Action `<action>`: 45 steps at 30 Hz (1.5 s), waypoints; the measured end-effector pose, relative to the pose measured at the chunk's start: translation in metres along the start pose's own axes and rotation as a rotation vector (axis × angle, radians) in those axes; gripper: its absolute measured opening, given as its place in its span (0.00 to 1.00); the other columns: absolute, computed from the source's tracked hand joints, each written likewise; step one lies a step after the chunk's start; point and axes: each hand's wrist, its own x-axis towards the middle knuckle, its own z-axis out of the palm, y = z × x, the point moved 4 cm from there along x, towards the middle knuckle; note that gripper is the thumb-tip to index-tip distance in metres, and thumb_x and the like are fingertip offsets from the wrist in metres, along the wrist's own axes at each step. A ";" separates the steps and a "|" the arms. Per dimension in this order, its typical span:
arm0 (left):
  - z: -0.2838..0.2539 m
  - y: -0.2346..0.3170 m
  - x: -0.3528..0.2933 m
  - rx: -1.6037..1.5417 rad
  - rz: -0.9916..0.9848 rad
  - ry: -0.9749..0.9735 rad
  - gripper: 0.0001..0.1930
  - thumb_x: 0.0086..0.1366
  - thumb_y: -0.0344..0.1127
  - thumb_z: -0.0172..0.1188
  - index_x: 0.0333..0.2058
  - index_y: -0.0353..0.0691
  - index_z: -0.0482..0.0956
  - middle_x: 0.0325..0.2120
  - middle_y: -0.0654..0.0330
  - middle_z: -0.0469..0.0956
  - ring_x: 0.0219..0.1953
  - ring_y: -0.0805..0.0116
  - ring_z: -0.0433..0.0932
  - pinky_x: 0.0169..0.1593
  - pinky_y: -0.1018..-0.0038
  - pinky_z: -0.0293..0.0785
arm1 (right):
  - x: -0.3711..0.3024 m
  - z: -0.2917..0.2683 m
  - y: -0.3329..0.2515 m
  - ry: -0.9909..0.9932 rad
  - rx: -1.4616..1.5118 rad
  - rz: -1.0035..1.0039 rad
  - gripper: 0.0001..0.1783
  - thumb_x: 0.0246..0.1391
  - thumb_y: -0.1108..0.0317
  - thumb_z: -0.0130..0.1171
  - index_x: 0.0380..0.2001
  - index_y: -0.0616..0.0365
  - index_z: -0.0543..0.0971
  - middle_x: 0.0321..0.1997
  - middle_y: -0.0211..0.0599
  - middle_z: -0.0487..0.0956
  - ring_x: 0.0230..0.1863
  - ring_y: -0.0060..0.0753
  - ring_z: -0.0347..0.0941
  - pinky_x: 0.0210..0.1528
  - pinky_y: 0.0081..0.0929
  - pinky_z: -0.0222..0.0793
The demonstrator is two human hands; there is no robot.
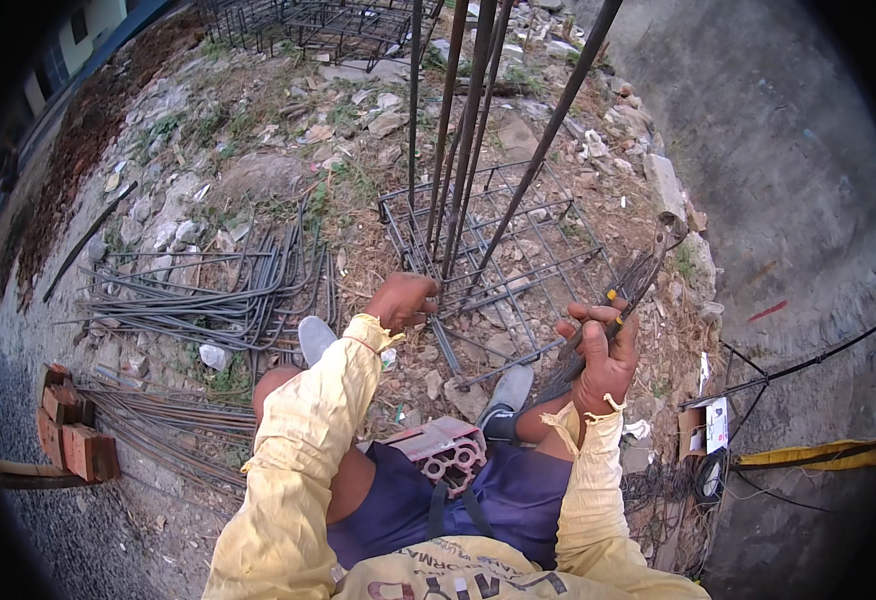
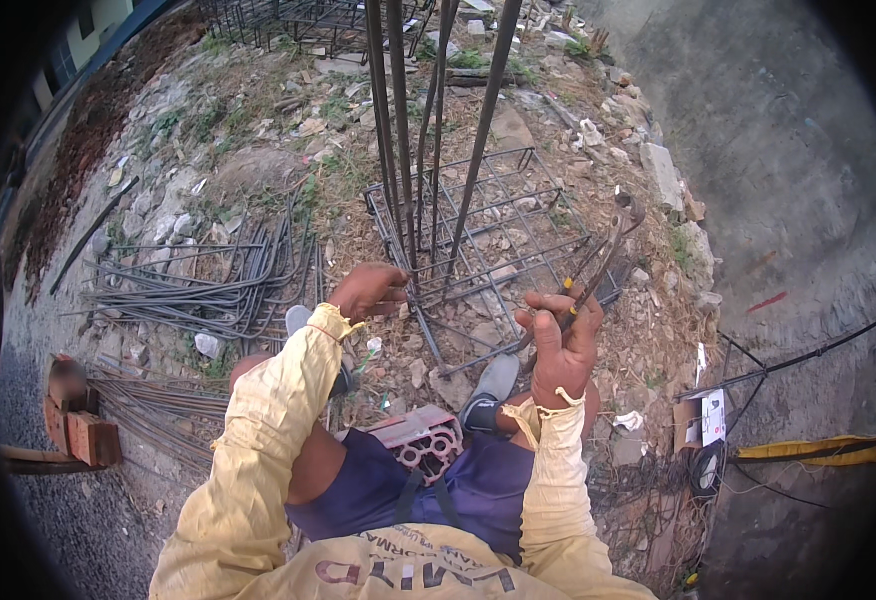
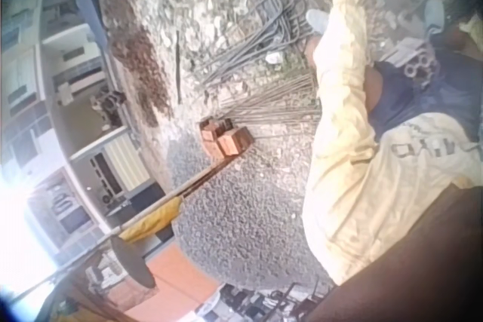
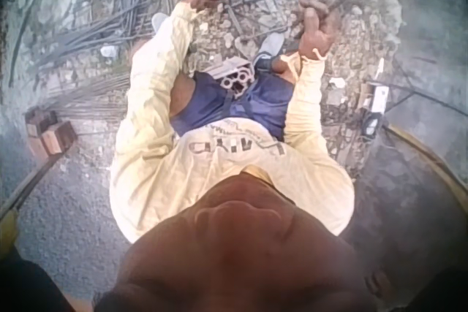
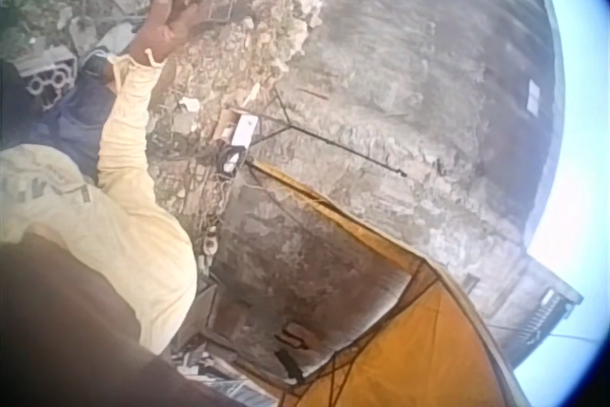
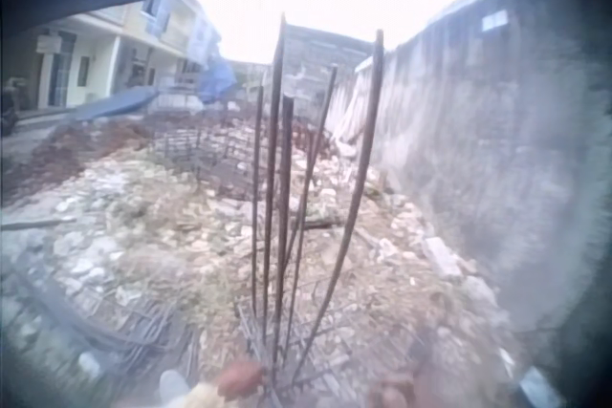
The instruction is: The person sits on the ground and uses pliers to tie wire around intersecting rebar rods, securing them into a cage-like structure. The person repeatedly wraps and twists wire to fasten the joints of the rebar framework.
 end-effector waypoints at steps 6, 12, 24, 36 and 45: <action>0.000 -0.008 -0.006 -0.129 -0.028 0.004 0.18 0.66 0.39 0.58 0.52 0.39 0.77 0.41 0.64 0.78 0.39 0.73 0.77 0.39 0.75 0.76 | -0.065 0.021 0.093 -0.269 0.041 0.725 0.22 0.61 0.70 0.57 0.58 0.61 0.70 0.52 0.40 0.75 0.47 0.31 0.77 0.46 0.31 0.78; 0.006 -0.018 0.000 -0.154 0.059 0.032 0.18 0.65 0.34 0.60 0.51 0.36 0.76 0.37 0.64 0.78 0.33 0.75 0.75 0.32 0.81 0.73 | -0.089 0.046 0.130 -0.463 -0.044 0.932 0.28 0.57 0.62 0.58 0.62 0.50 0.69 0.56 0.33 0.74 0.56 0.32 0.70 0.54 0.39 0.64; 0.009 -0.019 0.006 0.099 0.298 0.195 0.14 0.65 0.30 0.58 0.47 0.30 0.78 0.33 0.61 0.79 0.30 0.77 0.72 0.34 0.77 0.70 | -0.081 0.067 0.109 -0.530 0.033 1.128 0.32 0.55 0.58 0.57 0.64 0.45 0.66 0.61 0.39 0.72 0.58 0.33 0.68 0.51 0.36 0.66; 0.008 -0.014 0.004 0.199 0.333 0.284 0.13 0.64 0.30 0.57 0.45 0.30 0.79 0.33 0.60 0.80 0.31 0.75 0.74 0.37 0.76 0.72 | -0.094 0.073 0.132 -0.523 0.451 1.156 0.35 0.56 0.66 0.56 0.66 0.51 0.57 0.65 0.49 0.67 0.51 0.38 0.73 0.45 0.37 0.78; 0.005 -0.014 0.006 0.144 0.320 0.291 0.12 0.63 0.32 0.59 0.42 0.31 0.81 0.33 0.55 0.82 0.35 0.69 0.78 0.42 0.72 0.73 | -0.105 0.095 0.132 -0.403 0.585 1.113 0.35 0.57 0.66 0.54 0.67 0.50 0.55 0.63 0.48 0.69 0.56 0.45 0.72 0.50 0.42 0.75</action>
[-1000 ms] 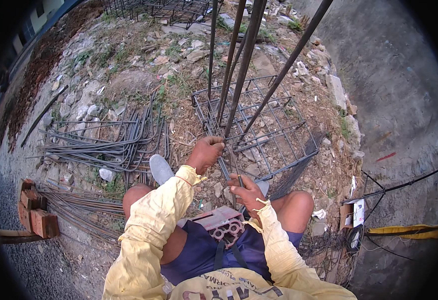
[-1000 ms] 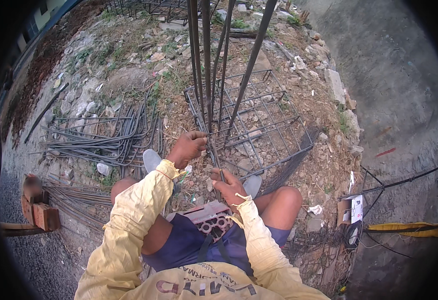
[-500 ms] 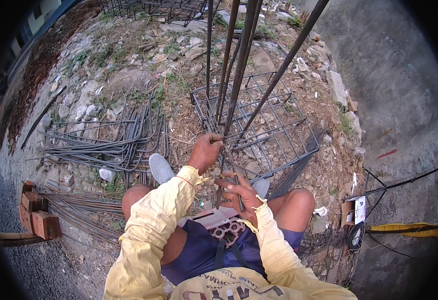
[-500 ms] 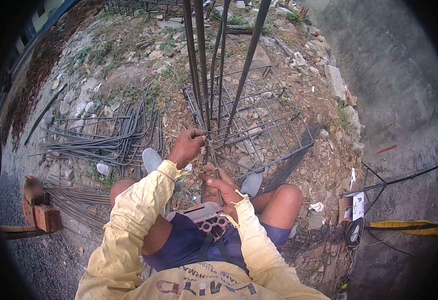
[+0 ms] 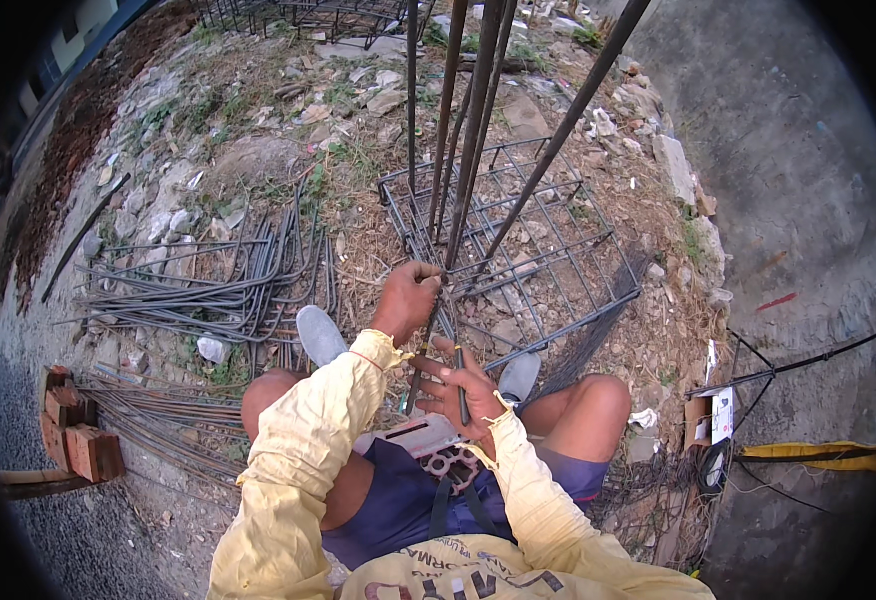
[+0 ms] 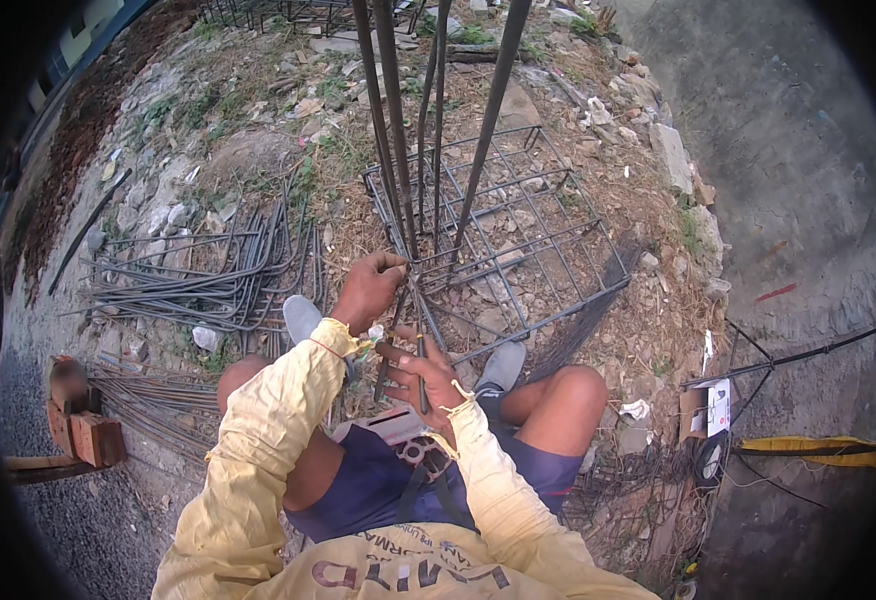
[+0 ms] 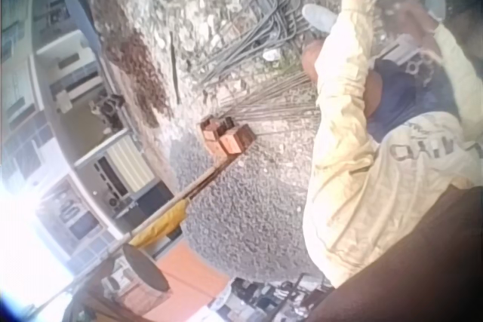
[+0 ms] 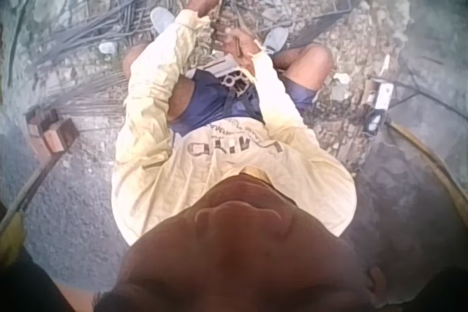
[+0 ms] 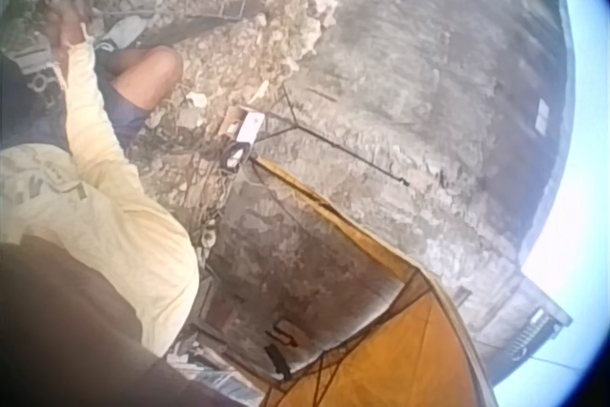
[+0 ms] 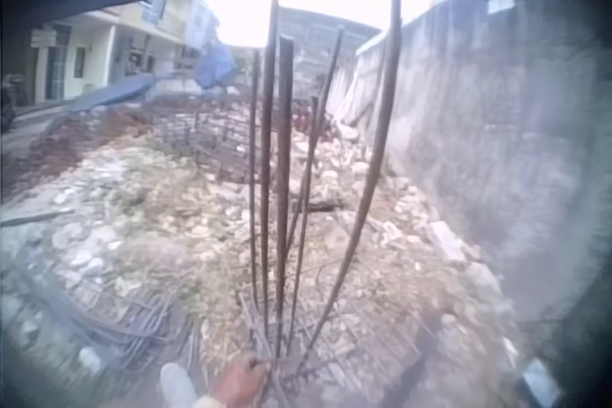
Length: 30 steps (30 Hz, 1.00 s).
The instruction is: The person sits on the ground and uses pliers to tie wire around intersecting rebar rods, securing them into a cage-like structure. The person repeatedly wraps and twists wire to fasten the joints of the rebar framework.
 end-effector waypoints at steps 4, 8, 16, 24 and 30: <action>-0.001 0.005 -0.002 0.036 0.001 0.002 0.13 0.64 0.32 0.58 0.43 0.30 0.80 0.34 0.58 0.81 0.34 0.74 0.75 0.40 0.75 0.71 | 0.003 0.007 0.002 0.039 0.027 -0.021 0.33 0.58 0.67 0.53 0.66 0.50 0.58 0.60 0.44 0.72 0.55 0.39 0.73 0.50 0.41 0.73; -0.003 0.010 -0.002 0.078 0.034 0.005 0.13 0.64 0.33 0.58 0.44 0.30 0.80 0.34 0.57 0.82 0.36 0.73 0.76 0.42 0.74 0.72 | 0.012 0.001 0.016 0.108 -0.033 -0.053 0.30 0.61 0.67 0.50 0.65 0.52 0.59 0.53 0.41 0.74 0.53 0.37 0.75 0.50 0.39 0.75; -0.005 0.017 -0.007 0.091 0.019 0.011 0.13 0.64 0.34 0.59 0.43 0.31 0.81 0.34 0.56 0.82 0.36 0.71 0.78 0.43 0.73 0.73 | 0.020 0.023 0.031 0.156 0.095 -0.148 0.24 0.64 0.66 0.45 0.62 0.56 0.59 0.49 0.42 0.73 0.50 0.38 0.76 0.49 0.39 0.78; -0.006 0.018 -0.006 0.102 0.031 0.023 0.13 0.64 0.34 0.59 0.42 0.32 0.81 0.34 0.57 0.83 0.35 0.71 0.78 0.42 0.73 0.73 | 0.020 0.028 0.027 0.149 0.131 -0.133 0.22 0.64 0.67 0.44 0.60 0.56 0.59 0.49 0.44 0.73 0.48 0.43 0.78 0.48 0.44 0.78; -0.006 0.017 -0.005 0.105 0.037 0.013 0.13 0.63 0.34 0.59 0.42 0.33 0.81 0.33 0.58 0.83 0.34 0.71 0.78 0.42 0.73 0.73 | 0.019 0.030 0.025 0.126 0.139 -0.102 0.21 0.65 0.66 0.43 0.59 0.58 0.59 0.50 0.45 0.72 0.49 0.45 0.77 0.47 0.44 0.78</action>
